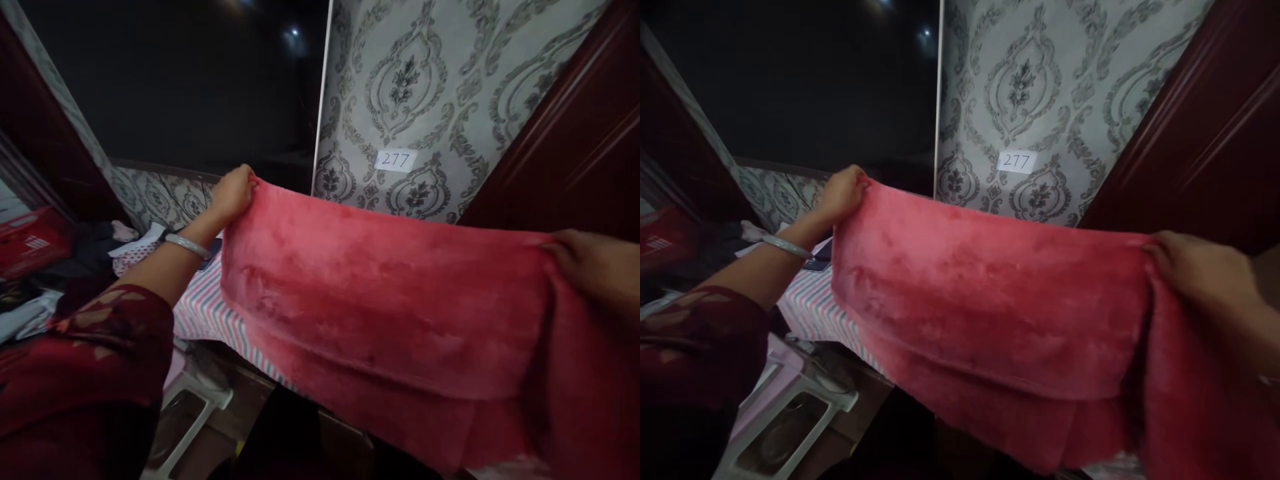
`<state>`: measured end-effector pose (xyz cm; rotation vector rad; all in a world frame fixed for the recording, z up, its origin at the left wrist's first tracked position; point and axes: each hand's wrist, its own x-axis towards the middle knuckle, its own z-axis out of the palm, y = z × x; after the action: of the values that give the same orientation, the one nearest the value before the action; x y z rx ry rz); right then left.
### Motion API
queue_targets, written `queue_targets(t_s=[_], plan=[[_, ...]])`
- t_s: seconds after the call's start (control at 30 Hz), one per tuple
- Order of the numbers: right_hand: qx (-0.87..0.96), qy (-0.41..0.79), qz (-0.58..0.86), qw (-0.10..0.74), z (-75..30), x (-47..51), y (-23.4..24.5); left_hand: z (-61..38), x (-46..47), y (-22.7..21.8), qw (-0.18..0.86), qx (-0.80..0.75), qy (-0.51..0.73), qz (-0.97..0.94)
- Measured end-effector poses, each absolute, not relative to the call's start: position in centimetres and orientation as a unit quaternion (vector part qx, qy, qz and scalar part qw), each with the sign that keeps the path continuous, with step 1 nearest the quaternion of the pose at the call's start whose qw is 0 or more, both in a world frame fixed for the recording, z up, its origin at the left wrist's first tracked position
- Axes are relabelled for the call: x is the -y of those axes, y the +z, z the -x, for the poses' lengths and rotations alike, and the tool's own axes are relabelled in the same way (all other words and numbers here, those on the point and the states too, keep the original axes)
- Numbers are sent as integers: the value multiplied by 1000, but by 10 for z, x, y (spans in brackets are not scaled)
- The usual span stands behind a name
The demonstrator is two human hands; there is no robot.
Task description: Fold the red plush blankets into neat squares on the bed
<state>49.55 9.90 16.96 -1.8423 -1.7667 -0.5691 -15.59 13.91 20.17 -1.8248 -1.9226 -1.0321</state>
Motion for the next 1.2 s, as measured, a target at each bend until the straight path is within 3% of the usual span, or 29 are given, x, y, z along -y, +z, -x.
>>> queue_targets(t_s=[0.1, 0.27, 0.5, 0.63, 0.87, 1.03, 1.13, 1.2], plan=[[685, -181, 684, 173, -469, -141, 129, 158, -174, 165, 118, 700, -317, 630], [711, -128, 671, 168, -448, -198, 72, 167, -224, 116, 67, 733, -265, 623], [690, -145, 686, 179, -438, -272, 70, 200, -285, 87, 55, 747, -243, 616], [684, -122, 710, 111, -410, -301, 66, 213, -311, 68, 7, 771, -264, 579], [718, -46, 694, -8, -398, -316, -3, 218, -309, 14, -106, 800, -243, 539], [807, -96, 572, 112, -383, -290, -21, 240, -265, 5, -188, 797, -257, 513], [875, -61, 439, 195, -354, -234, -32, 253, -218, 5, -224, 792, -273, 498], [902, -23, 384, 196, -337, -186, -45, 259, -179, 4, -259, 782, -299, 481]])
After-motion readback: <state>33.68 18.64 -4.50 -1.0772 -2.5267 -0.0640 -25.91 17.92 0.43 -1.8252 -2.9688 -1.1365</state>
